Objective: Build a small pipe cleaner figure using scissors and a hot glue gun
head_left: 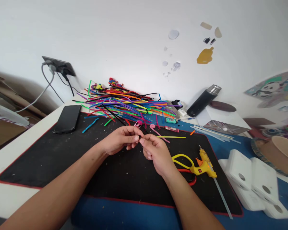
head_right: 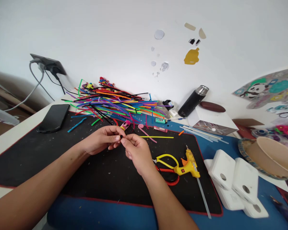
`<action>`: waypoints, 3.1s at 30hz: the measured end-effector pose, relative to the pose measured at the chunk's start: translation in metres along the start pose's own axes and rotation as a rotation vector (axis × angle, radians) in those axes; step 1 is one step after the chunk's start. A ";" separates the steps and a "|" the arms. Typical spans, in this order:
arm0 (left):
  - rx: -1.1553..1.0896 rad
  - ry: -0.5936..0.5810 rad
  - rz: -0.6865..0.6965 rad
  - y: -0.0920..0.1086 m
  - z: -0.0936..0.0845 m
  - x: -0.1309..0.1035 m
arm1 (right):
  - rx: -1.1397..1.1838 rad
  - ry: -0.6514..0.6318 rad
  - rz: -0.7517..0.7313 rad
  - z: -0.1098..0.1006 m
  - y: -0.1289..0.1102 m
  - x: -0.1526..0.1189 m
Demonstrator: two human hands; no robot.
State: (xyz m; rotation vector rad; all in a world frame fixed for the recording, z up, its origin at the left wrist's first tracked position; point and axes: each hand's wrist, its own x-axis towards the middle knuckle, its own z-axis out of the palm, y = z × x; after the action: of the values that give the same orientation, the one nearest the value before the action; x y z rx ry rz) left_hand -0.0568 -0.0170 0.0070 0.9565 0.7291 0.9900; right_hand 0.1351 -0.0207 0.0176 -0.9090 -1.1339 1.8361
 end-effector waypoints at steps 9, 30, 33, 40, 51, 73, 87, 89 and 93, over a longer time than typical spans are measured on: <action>-0.004 0.017 -0.011 0.000 0.001 0.000 | 0.007 0.003 0.003 0.001 -0.001 -0.001; 0.006 0.046 -0.006 -0.002 0.002 0.002 | -0.030 -0.002 -0.008 0.000 0.000 0.000; 0.003 0.047 -0.006 -0.002 0.002 0.001 | -0.031 0.003 -0.013 0.000 -0.001 0.000; -0.009 0.042 0.003 0.000 0.004 0.001 | -0.022 -0.004 -0.019 0.000 0.001 0.000; -0.037 0.026 -0.001 -0.002 0.001 0.000 | -0.030 0.016 -0.045 0.000 0.001 0.001; -0.028 0.047 -0.045 0.000 0.002 0.001 | -0.060 -0.002 -0.042 0.000 0.005 0.002; -0.064 0.046 -0.032 -0.001 -0.002 0.001 | -0.089 -0.007 -0.037 0.000 0.002 0.001; -0.055 0.045 -0.038 -0.001 -0.002 0.001 | -0.093 -0.009 -0.036 0.000 0.002 0.000; -0.010 0.047 -0.049 -0.001 -0.003 0.001 | -0.151 -0.011 -0.045 0.000 0.002 0.000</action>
State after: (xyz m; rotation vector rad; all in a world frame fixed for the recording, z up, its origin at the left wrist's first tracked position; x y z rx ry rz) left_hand -0.0585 -0.0156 0.0049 0.9048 0.7824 0.9750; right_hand 0.1350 -0.0211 0.0160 -0.9512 -1.3037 1.7392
